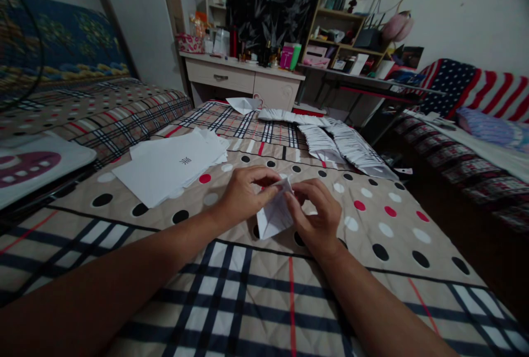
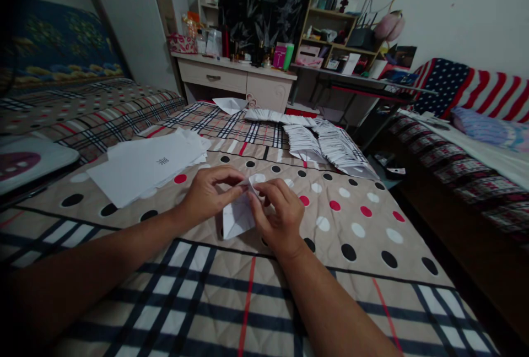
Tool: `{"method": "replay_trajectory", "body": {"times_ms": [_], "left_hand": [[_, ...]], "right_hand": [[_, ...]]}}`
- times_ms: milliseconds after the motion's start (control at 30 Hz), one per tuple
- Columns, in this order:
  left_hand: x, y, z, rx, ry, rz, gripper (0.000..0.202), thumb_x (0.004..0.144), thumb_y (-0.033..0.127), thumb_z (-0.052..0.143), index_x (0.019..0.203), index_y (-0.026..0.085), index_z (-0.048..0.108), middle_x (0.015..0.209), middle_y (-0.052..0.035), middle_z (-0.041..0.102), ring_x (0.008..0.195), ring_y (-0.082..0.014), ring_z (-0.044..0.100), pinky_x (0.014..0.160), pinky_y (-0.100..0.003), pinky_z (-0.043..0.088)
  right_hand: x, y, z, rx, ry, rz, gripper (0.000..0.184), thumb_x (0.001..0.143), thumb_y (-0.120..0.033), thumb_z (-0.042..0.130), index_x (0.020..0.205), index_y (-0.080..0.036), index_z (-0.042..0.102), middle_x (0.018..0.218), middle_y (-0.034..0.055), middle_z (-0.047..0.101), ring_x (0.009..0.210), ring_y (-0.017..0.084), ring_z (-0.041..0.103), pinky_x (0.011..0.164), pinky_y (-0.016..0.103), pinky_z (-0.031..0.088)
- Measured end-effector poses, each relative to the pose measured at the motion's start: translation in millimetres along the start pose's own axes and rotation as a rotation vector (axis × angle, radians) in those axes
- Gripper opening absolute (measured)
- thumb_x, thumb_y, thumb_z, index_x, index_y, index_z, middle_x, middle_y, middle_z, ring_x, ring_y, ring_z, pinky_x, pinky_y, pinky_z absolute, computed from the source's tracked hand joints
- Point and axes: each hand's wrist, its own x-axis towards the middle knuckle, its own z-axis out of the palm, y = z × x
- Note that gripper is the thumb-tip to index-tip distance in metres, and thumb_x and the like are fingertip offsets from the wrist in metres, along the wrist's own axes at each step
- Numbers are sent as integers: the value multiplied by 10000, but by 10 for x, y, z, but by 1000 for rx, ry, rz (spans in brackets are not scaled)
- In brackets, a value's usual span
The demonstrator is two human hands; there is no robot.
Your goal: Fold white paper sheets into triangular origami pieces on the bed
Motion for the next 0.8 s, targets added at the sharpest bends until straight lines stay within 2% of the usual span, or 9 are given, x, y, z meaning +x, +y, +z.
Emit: {"method": "replay_trajectory", "body": {"times_ms": [167, 333, 467, 667, 733, 800], "left_hand": [[-6, -128, 15, -163, 66, -140, 101, 760, 233, 687, 805, 143, 685, 740, -27, 691, 644, -120, 622, 588, -202, 490], [-2, -143, 6, -177, 53, -130, 114, 744, 244, 710, 772, 145, 661, 723, -19, 672, 653, -119, 618, 599, -200, 495], [-15, -111, -3, -68, 70, 14, 46, 762, 177, 682, 756, 159, 640, 736, -16, 660, 674, -114, 621, 588, -193, 498], [-25, -33, -67, 199, 115, 449, 155, 727, 28, 641, 753, 176, 604, 812, -24, 673, 781, -123, 642, 699, -239, 513], [-41, -21, -79, 238, 84, 493, 184, 706, 20, 636, 781, 183, 595, 904, -44, 682, 842, -142, 647, 741, -271, 519], [-60, -14, -79, 219, 42, 464, 207, 682, 17, 633, 792, 185, 579, 982, -62, 686, 906, -166, 649, 796, -305, 518]], "right_hand": [[9, -41, 4, 129, -9, 60, 147, 902, -198, 512, 987, -183, 630, 897, 61, 597, 803, 168, 555, 716, 335, 447], [3, -27, 51, 180, -19, 166, 102, 872, -227, 596, 969, -198, 613, 887, 33, 597, 791, 158, 541, 716, 320, 431], [-11, -28, 73, 196, -15, 165, 77, 840, -220, 640, 905, -198, 605, 846, 22, 578, 793, 162, 531, 731, 324, 424], [5, -84, 77, 260, 58, 148, 60, 822, -186, 653, 844, -204, 600, 840, 21, 559, 811, 170, 537, 753, 331, 426], [9, -112, 80, 336, 36, 182, 34, 838, -191, 636, 830, -207, 606, 841, 21, 570, 821, 171, 549, 769, 332, 430], [4, -125, 89, 429, 17, 249, 43, 845, -210, 633, 808, -208, 610, 832, 16, 582, 820, 169, 558, 775, 327, 434]]}}
